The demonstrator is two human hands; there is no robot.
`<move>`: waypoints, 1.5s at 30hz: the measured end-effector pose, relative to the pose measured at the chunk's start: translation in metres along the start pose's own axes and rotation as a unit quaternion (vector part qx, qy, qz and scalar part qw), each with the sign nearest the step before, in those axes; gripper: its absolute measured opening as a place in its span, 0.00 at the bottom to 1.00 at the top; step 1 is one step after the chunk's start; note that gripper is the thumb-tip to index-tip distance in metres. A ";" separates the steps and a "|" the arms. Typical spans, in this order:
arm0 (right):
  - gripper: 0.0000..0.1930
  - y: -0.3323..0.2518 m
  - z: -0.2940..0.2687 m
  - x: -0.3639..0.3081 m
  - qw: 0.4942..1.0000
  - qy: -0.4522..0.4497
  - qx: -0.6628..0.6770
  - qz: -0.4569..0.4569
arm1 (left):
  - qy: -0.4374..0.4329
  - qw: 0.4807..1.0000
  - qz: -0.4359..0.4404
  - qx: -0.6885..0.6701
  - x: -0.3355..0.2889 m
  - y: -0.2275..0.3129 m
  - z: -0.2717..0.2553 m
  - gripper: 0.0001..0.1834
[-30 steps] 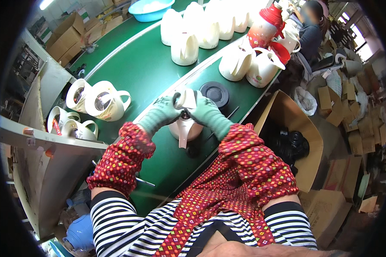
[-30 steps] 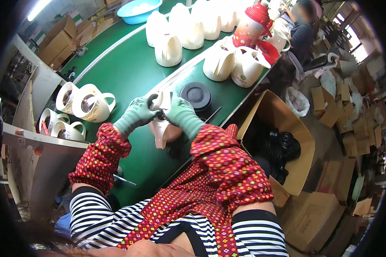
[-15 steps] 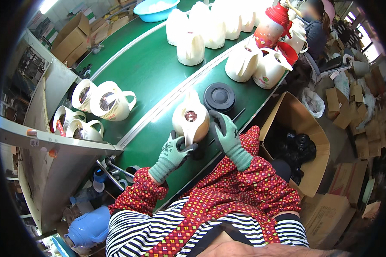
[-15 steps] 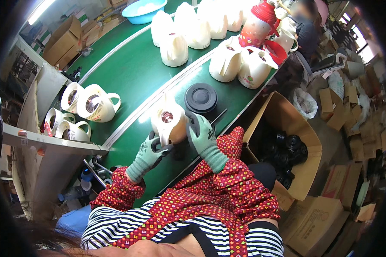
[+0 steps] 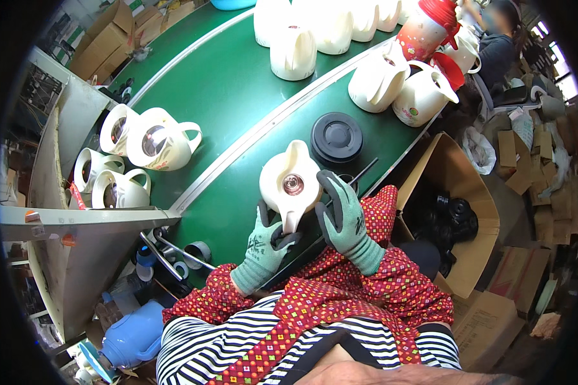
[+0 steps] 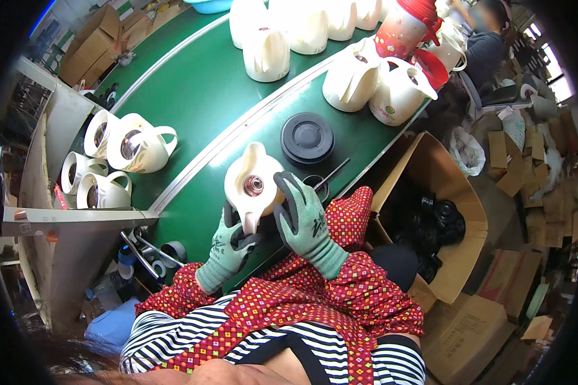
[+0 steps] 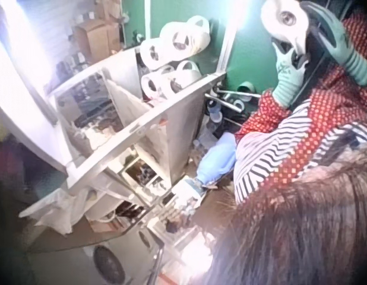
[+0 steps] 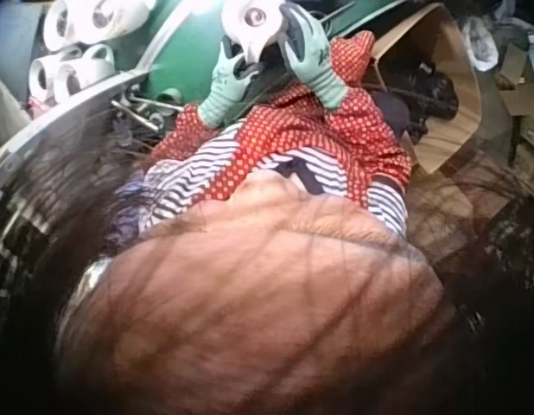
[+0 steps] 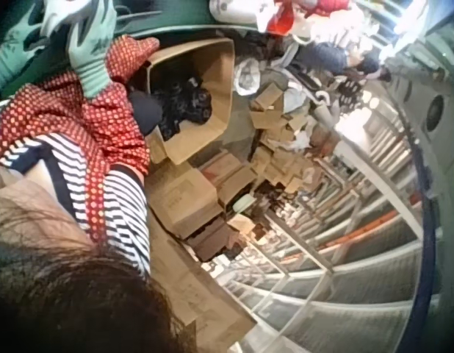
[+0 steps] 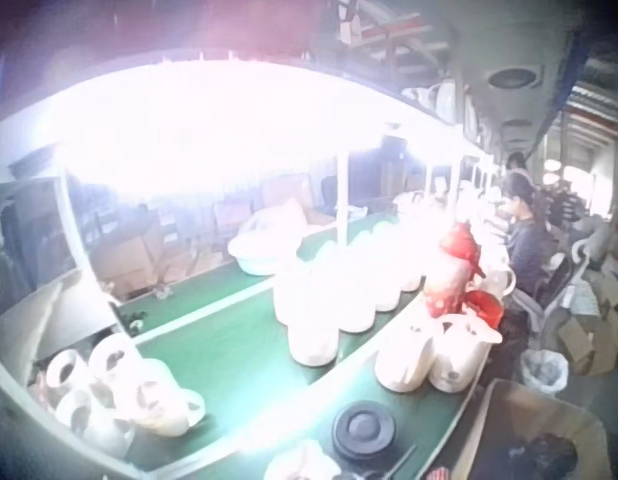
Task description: The person assembles white plastic kettles on a green conveyor belt. They pick up each kettle, insert a black base component, and place a black lid on top. Completed kettles are set aside on the belt.
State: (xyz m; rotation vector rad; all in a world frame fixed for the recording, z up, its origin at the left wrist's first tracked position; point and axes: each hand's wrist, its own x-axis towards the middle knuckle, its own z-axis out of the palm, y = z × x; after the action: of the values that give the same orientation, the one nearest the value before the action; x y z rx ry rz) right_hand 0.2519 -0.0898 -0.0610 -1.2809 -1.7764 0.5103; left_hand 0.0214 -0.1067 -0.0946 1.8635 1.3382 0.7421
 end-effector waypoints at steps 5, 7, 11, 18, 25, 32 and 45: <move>0.32 -0.001 0.004 -0.012 0.999 0.012 0.038 0.019 | 0.013 0.976 -0.129 -0.175 0.020 -0.014 -0.025 0.20; 0.33 0.004 -0.001 -0.018 0.996 -0.019 0.072 0.051 | 0.055 0.953 -0.147 -0.259 0.046 -0.022 -0.043 0.17; 0.32 0.034 0.007 -0.047 0.992 -0.024 0.061 0.103 | 0.135 0.931 -0.083 -0.328 0.155 -0.036 -0.075 0.15; 0.36 0.058 0.017 -0.063 0.995 -0.032 -0.014 0.088 | 0.232 0.946 -0.101 -0.204 0.389 -0.103 -0.103 0.12; 0.34 0.053 0.014 -0.049 0.996 -0.073 0.014 0.052 | 0.301 0.945 -0.120 0.042 0.448 -0.209 -0.159 0.24; 0.32 0.057 0.022 -0.059 0.987 -0.036 0.035 0.152 | 0.185 0.971 -0.037 0.150 0.271 -0.025 -0.094 0.52; 0.35 0.049 0.022 -0.051 0.991 -0.016 0.053 0.122 | 0.250 0.899 -0.051 0.357 0.100 -0.126 -0.215 0.21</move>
State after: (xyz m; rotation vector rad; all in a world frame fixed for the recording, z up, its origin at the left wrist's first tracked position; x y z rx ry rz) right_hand 0.2659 -0.1132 -0.1297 -1.4285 -1.6042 0.7573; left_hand -0.1861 0.0619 -0.0686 2.2012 2.2573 0.7659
